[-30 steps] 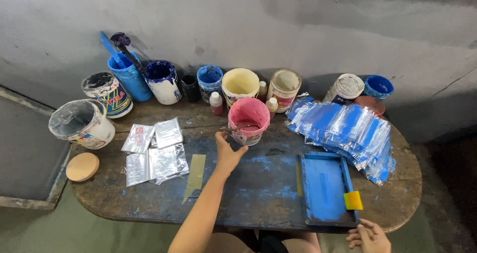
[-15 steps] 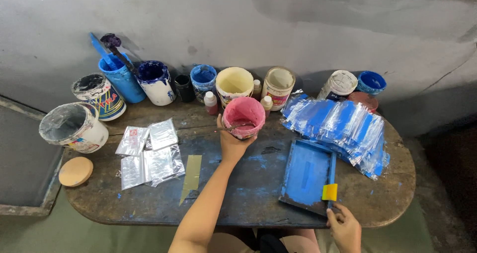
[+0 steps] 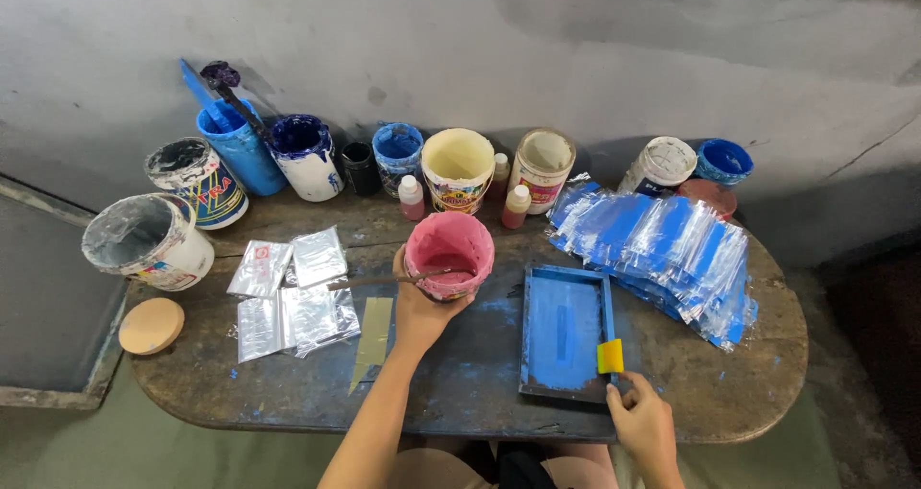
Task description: Mixing pink paint in a small container using a brush on a workbench.
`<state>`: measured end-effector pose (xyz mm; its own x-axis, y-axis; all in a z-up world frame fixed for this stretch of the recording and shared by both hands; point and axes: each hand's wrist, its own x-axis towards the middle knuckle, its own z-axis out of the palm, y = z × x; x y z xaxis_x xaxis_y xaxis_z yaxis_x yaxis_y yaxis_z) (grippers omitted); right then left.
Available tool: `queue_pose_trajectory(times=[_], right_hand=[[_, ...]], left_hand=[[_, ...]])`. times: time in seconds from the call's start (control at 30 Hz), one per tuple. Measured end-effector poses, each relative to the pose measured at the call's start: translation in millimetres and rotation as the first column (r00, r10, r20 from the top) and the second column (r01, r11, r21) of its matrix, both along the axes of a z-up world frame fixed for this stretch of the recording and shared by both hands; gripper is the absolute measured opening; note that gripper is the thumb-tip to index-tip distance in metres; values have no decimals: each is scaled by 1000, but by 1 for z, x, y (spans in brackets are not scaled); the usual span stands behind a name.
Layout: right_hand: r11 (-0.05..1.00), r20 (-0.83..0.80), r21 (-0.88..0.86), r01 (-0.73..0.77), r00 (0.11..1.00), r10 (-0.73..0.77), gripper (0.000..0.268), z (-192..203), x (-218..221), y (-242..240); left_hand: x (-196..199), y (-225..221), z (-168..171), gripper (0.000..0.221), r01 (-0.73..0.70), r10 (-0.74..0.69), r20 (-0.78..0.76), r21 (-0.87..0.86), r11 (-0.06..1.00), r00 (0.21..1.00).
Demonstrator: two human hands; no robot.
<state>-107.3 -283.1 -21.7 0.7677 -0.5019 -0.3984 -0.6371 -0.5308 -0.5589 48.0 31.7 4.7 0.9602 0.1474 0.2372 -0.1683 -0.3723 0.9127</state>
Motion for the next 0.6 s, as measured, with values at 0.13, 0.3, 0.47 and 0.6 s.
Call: queue_pose_trajectory(times=[0.13,0.3,0.47,0.6], right_hand=[[997,2,-39,-68,998,68,44,-23,6,-8],[986,45,-38,-165,985,166,35,-28,16,17],[946,134,-15,-325,936,324,29,-43,55,82],[874,297,34,-485,839,455,24,-82,95,146]], left_hand=[[-16,1,22,116,43,-44,-8,-102,994,999],[-31,7,50,117,124,-119,43,-160,979,992],[-37,19,81,122,68,-66,32,-49,996,997],[-41,22,97,124,78,-77,65,-5,997,995]])
